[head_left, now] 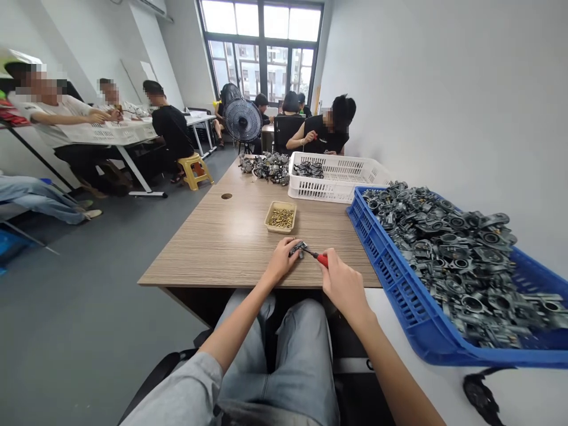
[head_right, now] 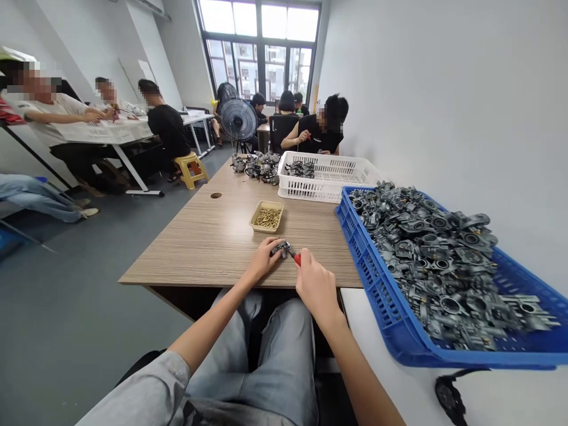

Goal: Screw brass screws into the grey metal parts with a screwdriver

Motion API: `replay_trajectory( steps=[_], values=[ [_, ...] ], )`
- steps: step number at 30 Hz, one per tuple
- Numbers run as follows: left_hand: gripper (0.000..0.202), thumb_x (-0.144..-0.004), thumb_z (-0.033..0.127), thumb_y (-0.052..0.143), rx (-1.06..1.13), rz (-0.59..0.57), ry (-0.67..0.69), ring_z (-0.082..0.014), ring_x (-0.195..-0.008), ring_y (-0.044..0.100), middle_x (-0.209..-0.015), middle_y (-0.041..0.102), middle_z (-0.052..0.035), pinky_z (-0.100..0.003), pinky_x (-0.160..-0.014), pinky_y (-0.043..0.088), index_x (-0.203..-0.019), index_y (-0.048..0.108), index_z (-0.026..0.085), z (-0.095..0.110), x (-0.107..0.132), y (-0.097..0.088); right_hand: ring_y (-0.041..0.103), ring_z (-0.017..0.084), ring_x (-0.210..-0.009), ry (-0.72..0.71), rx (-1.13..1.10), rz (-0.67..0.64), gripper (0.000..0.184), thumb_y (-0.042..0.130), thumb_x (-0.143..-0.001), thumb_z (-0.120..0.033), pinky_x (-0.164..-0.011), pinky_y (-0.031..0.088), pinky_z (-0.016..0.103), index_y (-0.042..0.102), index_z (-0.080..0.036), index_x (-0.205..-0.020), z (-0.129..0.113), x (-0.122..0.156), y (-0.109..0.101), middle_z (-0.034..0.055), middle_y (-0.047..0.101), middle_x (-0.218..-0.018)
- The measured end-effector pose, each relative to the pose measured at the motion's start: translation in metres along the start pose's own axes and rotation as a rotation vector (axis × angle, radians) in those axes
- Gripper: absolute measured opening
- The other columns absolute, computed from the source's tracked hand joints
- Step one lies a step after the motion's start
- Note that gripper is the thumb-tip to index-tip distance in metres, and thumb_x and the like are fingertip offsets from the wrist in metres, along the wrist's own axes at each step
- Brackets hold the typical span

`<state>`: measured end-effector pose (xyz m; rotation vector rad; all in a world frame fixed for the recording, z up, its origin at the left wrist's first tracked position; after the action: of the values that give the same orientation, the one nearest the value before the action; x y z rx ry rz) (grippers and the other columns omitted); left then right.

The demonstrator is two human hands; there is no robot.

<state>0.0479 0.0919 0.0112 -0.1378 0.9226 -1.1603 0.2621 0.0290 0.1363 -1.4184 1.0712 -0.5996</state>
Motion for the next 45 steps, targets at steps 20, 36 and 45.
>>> replay_trajectory(
  steps=[20,36,45],
  values=[
    [0.038,-0.107,0.026,0.067,-0.036,0.05,-0.006,-0.0296,-0.135,0.069,-0.141,0.07,-0.0136,-0.05,-0.121,0.057,-0.145,0.076,0.025,-0.011,0.001,0.002,0.084,0.031,-0.096,0.08,-0.027,-0.079,0.021,0.047,-0.122,-0.04,-0.067,0.041,0.031,0.056,-0.023,-0.131,0.005,-0.006,0.007,0.0101,0.084,-0.103],
    [0.039,-0.107,0.024,0.07,-0.023,0.056,-0.02,-0.0295,-0.133,0.069,-0.139,0.071,-0.0119,-0.048,-0.121,0.057,-0.145,0.077,0.029,-0.015,0.0,0.002,0.08,0.027,-0.111,0.057,-0.035,-0.086,0.028,0.047,-0.122,-0.035,-0.074,0.047,0.031,0.059,-0.026,-0.146,0.017,-0.005,-0.003,0.0116,0.077,-0.135],
    [0.039,-0.107,0.025,0.069,-0.031,0.059,-0.012,-0.0298,-0.134,0.068,-0.141,0.07,-0.0129,-0.049,-0.122,0.056,-0.145,0.076,0.026,-0.015,0.0,0.003,0.081,0.031,-0.098,0.108,-0.039,-0.129,0.024,0.046,-0.121,-0.038,-0.075,0.043,0.032,0.061,-0.023,-0.132,0.028,-0.008,-0.001,0.0125,0.083,-0.111]
  ],
)
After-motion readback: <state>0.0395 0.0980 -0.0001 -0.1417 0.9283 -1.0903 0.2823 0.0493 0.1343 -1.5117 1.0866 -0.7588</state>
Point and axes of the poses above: each hand's wrist, its own x-axis away from the middle knuckle, its own y-axis out of the palm, z = x × y, the point moved 6 cm from there along -x, towards the middle knuckle
